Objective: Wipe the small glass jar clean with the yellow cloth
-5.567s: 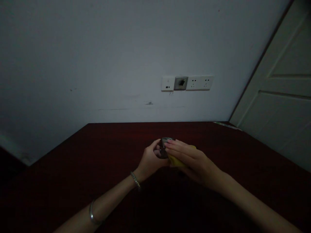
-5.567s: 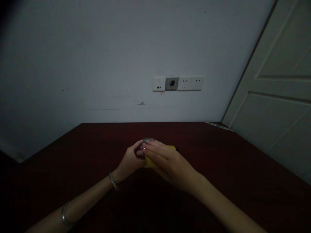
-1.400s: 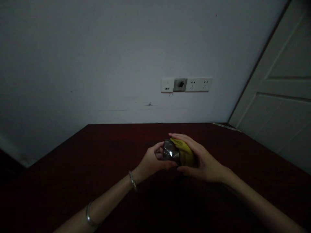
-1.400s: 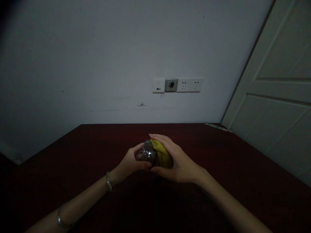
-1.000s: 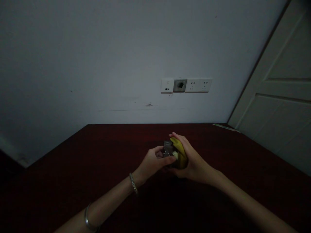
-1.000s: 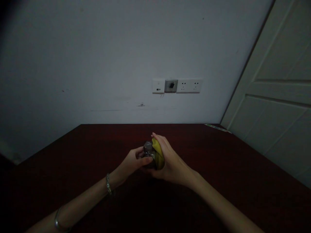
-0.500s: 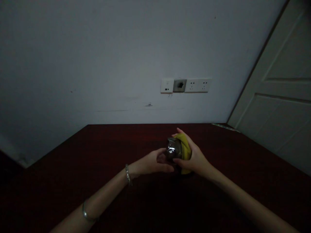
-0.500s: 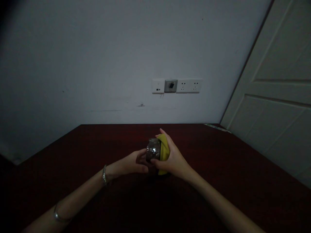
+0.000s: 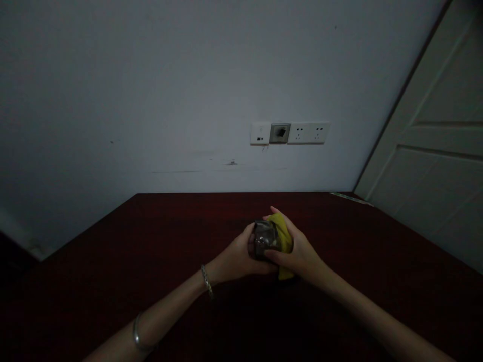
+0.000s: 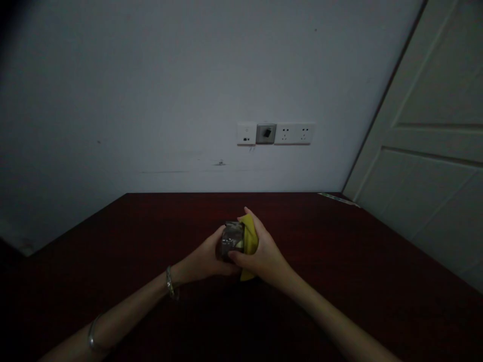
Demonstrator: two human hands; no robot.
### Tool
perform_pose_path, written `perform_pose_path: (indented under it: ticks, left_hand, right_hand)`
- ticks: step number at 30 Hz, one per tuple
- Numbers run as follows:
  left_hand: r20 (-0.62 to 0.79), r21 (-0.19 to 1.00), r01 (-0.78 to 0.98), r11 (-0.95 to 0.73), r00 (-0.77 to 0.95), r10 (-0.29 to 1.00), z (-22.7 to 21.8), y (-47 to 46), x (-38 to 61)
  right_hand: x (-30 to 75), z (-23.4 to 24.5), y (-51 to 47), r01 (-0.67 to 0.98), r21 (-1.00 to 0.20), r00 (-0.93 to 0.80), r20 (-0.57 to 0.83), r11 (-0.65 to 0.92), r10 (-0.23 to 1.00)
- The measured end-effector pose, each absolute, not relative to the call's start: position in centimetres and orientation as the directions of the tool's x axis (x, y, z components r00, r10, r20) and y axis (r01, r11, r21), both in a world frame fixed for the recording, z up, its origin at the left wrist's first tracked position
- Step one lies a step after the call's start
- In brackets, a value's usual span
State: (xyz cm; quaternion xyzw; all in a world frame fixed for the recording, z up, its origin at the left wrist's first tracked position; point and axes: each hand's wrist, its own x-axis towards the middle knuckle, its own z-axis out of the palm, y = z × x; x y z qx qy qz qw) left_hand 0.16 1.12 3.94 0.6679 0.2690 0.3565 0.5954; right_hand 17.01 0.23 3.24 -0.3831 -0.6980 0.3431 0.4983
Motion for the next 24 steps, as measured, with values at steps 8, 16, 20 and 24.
perform_pose_path:
  ticks: [8, 16, 20, 24]
  left_hand:
    - [0.196, 0.976, -0.027, -0.217, 0.547, 0.814, 3.3, 1.5, 0.0]
    - [0.292, 0.931, 0.052, -0.361, 0.484, 0.825, 3.4, 1.5, 0.0]
    - [0.295, 0.939, 0.023, -0.343, 0.455, 0.84, 3.0, 1.8, 0.1]
    - [0.282, 0.949, 0.012, -0.314, 0.409, 0.868, 3.0, 2.0, 0.2]
  right_hand:
    - [18.3, 4.0, 0.2, 0.423, -0.681, -0.367, 0.474, 0.597, 0.8]
    - [18.1, 4.1, 0.7, 0.349, -0.648, -0.243, 0.635, 0.677, 0.733]
    - [18.1, 4.4, 0.3, 0.392, -0.568, -0.278, 0.677, 0.724, 0.682]
    - [18.5, 4.7, -0.3, 0.421, -0.387, -0.44, 0.704, 0.821, 0.557]
